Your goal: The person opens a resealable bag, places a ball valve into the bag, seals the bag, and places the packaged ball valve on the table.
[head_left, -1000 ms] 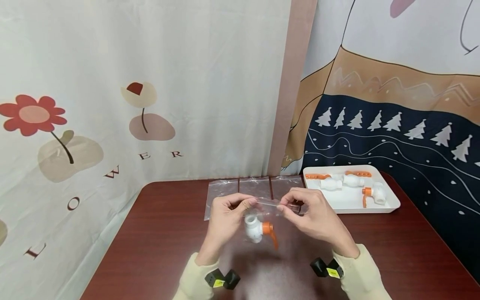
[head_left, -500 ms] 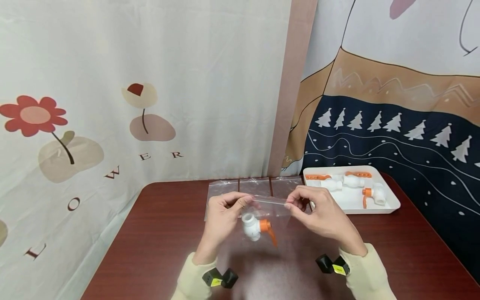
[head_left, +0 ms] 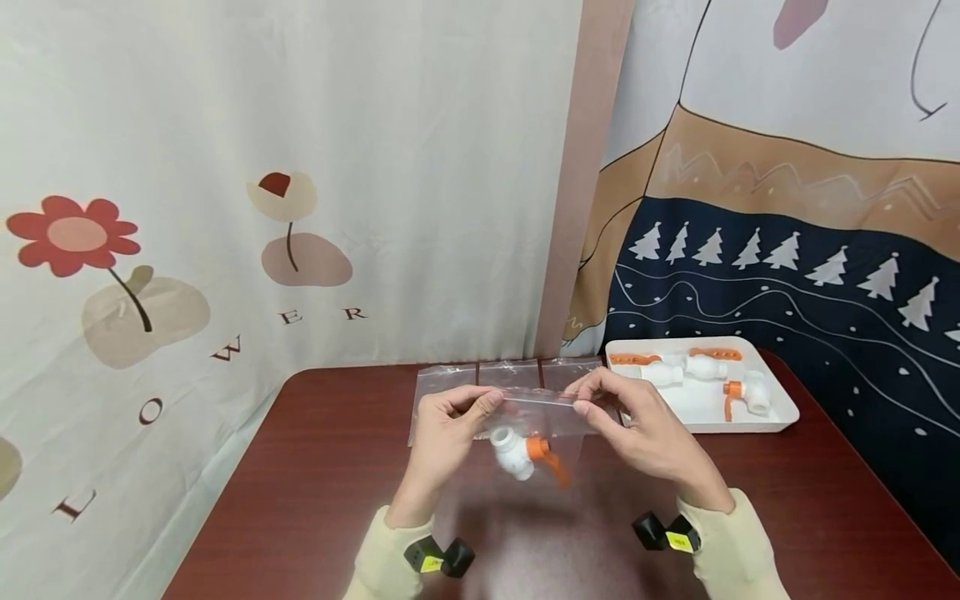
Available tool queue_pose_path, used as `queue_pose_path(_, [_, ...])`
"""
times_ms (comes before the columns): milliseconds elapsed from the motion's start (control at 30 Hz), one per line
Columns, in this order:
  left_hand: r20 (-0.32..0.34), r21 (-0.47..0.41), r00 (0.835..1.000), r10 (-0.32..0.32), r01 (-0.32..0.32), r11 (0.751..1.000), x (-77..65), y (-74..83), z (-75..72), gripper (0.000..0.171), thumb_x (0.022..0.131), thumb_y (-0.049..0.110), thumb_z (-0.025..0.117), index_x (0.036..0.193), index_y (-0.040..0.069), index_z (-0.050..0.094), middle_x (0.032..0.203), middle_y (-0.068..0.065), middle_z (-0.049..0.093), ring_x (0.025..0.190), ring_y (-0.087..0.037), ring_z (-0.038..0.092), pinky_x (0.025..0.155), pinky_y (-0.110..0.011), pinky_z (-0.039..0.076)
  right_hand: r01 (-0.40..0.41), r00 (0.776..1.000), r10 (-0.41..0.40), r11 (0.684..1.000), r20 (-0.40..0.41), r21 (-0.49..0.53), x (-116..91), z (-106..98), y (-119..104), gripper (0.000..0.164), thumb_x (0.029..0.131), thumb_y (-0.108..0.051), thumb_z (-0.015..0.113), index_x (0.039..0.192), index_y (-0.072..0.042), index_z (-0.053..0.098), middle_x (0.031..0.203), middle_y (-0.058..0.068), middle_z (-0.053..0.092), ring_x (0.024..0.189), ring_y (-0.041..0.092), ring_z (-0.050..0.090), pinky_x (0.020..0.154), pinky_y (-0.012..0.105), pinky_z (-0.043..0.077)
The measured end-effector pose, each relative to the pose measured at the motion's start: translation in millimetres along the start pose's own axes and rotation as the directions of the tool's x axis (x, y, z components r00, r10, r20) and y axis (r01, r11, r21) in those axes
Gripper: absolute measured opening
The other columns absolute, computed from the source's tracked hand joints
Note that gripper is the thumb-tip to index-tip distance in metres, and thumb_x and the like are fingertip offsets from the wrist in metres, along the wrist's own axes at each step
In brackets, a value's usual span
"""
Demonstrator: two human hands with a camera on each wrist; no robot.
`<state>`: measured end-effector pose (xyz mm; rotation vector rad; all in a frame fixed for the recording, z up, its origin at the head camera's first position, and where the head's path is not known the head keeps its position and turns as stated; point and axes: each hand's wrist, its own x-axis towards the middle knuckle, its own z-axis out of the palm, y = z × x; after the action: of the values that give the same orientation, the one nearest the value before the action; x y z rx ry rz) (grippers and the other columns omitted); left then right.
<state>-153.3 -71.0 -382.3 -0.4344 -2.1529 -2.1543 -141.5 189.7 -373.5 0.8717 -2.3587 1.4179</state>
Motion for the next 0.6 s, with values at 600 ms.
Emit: queue_pose_path(600, [-0.004, 0.066, 1.000, 0.014, -0.014, 0.998, 1.9, -2.7, -2.9, 0.018, 0.096, 0.014, 0.073, 0.108, 0.002, 0.078, 0.090, -0.008, 0.078, 0.069, -0.003, 0.062, 0.062, -0.019, 0.055, -0.196, 0.974, 0.080, 0.757, 0.210, 0.623, 4, 10, 4, 0.013, 0.113, -0.015, 0.033, 0.107, -0.008, 0.040, 0.118, 0.005, 0.071, 0.104, 0.029, 0.076, 0.085, 0.051, 0.062])
